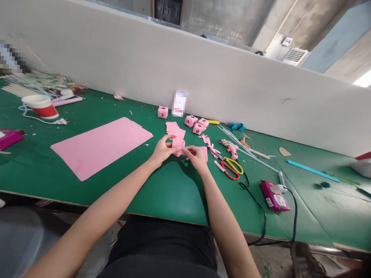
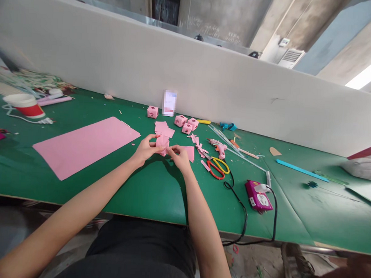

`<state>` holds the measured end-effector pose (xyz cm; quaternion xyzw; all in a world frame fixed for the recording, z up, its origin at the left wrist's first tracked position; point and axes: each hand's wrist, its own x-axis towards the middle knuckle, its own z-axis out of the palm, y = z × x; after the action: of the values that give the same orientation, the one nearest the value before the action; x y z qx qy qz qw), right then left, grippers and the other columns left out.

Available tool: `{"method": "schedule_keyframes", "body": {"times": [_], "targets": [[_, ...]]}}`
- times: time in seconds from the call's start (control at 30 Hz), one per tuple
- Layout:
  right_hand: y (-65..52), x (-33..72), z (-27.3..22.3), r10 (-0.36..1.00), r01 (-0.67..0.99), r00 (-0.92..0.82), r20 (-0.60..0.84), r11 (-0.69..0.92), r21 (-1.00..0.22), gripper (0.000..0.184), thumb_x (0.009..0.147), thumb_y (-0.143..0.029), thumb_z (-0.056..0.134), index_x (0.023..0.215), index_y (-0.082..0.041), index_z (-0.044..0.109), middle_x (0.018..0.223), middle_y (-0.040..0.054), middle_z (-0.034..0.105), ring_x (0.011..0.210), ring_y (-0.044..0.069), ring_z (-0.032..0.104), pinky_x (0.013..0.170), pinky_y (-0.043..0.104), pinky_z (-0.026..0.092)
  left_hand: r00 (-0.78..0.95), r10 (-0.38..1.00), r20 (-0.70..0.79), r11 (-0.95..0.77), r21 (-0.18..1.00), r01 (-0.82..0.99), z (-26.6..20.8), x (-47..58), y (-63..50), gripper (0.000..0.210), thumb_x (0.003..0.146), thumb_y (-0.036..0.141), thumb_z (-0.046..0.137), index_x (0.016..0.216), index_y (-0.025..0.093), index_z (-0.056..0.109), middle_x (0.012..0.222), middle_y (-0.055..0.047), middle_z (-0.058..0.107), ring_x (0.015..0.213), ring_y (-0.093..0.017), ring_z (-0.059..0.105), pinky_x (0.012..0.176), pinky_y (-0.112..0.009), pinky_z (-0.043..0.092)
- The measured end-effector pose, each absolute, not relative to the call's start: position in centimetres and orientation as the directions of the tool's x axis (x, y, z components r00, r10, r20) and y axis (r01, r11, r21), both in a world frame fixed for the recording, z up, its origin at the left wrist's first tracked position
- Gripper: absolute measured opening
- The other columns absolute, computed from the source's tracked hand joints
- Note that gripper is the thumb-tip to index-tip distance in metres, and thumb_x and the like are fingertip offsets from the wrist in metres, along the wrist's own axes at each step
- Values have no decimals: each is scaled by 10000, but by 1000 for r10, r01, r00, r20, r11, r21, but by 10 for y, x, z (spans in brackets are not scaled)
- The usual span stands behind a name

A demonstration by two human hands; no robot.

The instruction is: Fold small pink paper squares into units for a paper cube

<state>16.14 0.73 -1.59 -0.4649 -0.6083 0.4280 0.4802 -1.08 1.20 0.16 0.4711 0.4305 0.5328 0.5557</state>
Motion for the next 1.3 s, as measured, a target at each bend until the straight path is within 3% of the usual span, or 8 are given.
{"method": "schedule_keyframes", "body": {"times": [0.2,0.4,0.53,0.7,0.97,1.13,1.3], "targets": [[11,163,-19,964,147,-60,260,266,-953,389,734,-590,734,731,-204,680,708,26,667,661,162,588,601,287,466,71,996,47,-35,985,-167,0,-9,12,691,597,275,893,1180,158,543,786,-38,733,710,-200,714,650,-301,585],[8,160,-13,983,40,1,181,181,-983,461,679,-635,778,855,-210,743,791,36,714,746,186,632,675,308,516,59,994,92,-87,992,-91,-1,-11,12,674,618,308,870,1185,167,536,806,-38,732,730,-207,719,667,-296,562],[7,161,-12,982,22,19,189,189,-982,449,648,-629,812,806,-214,744,774,25,714,744,180,626,709,314,521,102,989,109,-103,993,-58,0,-9,9,657,626,296,853,1187,177,532,770,-18,712,725,-206,712,682,-302,555],[9,159,-15,979,-2,56,195,195,-981,469,642,-646,812,795,-214,709,719,9,686,702,169,626,671,299,509,74,992,103,-95,989,-113,1,-5,8,654,611,278,856,1175,177,541,771,-18,699,691,-192,688,637,-296,557],[6,157,-13,987,-62,6,163,163,-985,528,616,-582,867,961,-225,689,780,17,755,755,197,693,750,332,541,50,997,64,-55,987,-151,4,-8,9,648,631,256,843,1198,167,543,799,-28,726,679,-183,693,627,-290,568],[7,157,-14,982,-49,42,183,185,-982,557,611,-542,874,1019,-225,666,711,-19,728,660,167,652,668,301,514,54,998,41,-30,982,-188,3,-7,8,639,628,262,855,1178,155,547,801,-37,732,652,-177,690,623,-293,569],[6,156,-13,983,-44,54,173,176,-984,618,614,-542,870,1097,-234,640,794,-2,757,747,190,693,724,322,542,-64,998,15,-31,969,-247,-3,-5,12,623,612,253,865,1141,152,552,800,-33,727,653,-161,688,621,-266,556]]}}
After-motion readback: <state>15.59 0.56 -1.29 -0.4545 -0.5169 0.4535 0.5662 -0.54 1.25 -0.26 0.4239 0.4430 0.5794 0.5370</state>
